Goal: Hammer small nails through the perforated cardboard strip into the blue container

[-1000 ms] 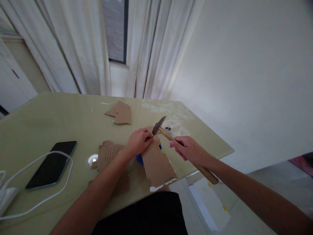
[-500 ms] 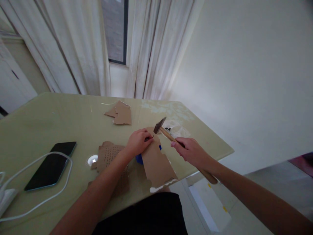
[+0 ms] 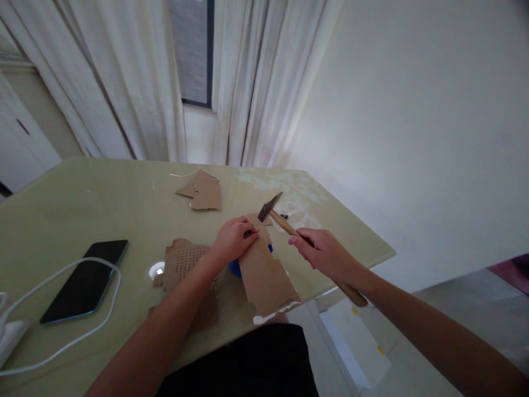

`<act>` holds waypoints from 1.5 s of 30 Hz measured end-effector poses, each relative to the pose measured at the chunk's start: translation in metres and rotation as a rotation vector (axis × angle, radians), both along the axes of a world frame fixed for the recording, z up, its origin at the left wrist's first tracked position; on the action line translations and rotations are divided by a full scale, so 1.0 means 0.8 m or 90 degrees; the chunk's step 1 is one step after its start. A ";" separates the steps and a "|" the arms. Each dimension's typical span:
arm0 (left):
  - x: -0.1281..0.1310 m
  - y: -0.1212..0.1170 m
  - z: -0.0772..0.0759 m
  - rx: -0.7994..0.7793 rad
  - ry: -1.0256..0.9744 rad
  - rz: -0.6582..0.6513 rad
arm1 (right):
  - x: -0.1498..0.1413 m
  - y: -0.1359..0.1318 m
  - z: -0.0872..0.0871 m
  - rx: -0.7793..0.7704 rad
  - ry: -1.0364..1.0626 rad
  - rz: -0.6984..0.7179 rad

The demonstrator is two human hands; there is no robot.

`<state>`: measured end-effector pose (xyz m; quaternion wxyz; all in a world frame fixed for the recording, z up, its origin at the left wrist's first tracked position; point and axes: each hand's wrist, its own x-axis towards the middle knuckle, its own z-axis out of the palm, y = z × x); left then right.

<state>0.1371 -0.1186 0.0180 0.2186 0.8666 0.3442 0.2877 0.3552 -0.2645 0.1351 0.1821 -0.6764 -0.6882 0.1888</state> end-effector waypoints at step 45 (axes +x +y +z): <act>0.005 0.004 -0.019 -0.148 -0.124 -0.003 | -0.003 0.003 -0.058 -0.026 0.037 -0.004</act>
